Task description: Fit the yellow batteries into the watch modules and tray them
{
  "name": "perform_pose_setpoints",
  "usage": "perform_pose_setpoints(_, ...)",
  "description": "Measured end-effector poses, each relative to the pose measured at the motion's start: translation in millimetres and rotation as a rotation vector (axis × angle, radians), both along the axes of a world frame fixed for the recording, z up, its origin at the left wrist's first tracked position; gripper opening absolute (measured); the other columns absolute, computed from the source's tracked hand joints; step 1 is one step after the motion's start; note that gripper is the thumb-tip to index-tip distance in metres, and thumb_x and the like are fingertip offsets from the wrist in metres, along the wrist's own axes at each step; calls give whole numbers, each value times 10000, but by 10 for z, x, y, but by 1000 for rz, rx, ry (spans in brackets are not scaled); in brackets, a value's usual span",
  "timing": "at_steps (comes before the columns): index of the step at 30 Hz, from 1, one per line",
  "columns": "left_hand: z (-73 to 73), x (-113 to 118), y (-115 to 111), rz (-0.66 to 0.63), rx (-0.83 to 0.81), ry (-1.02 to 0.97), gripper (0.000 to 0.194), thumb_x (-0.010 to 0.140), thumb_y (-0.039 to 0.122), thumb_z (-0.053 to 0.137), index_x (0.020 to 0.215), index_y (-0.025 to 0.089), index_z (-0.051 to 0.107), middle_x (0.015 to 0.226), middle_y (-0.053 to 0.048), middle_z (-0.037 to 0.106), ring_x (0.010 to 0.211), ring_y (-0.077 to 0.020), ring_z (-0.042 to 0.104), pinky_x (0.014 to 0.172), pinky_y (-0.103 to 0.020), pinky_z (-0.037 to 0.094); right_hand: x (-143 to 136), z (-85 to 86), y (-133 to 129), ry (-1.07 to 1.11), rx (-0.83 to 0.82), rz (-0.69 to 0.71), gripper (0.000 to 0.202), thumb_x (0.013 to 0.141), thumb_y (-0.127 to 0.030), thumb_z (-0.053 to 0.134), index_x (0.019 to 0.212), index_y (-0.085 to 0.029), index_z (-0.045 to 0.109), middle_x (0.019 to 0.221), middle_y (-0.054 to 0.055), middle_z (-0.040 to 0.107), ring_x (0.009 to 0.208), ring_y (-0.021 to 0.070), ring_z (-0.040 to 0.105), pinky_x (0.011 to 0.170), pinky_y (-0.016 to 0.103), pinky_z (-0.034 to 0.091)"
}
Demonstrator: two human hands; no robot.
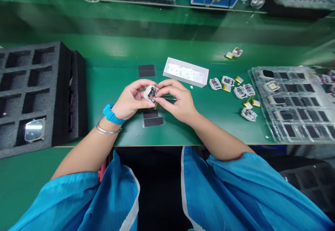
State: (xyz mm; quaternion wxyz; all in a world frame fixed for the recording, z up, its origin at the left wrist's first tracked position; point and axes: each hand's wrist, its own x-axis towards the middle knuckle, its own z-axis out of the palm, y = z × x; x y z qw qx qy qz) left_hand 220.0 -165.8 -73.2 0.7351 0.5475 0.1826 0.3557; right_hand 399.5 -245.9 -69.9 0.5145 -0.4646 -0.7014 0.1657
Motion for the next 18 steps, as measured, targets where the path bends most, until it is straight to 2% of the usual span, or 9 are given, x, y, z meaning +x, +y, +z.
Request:
perform_pose_setpoints(10, -1, 24, -23, 29, -54, 3, 567, 483, 175, 985, 992, 220, 738, 942, -3, 713, 822, -127, 690, 748, -204, 593, 11, 21, -3, -72, 10, -14, 82, 900, -292, 700, 856, -223, 694, 1075, 54, 689, 1056, 207, 658, 956, 405, 537)
perform_pose_setpoints(18, 32, 24, -27, 64, -48, 56, 584, 452, 214, 999, 974, 205, 737, 946, -25, 729, 785, -138, 686, 729, -223, 597, 17, 10, 4, -113, -13, -2, 98, 931, -317, 668, 922, -220, 684, 1120, 69, 677, 1099, 207, 636, 990, 405, 511)
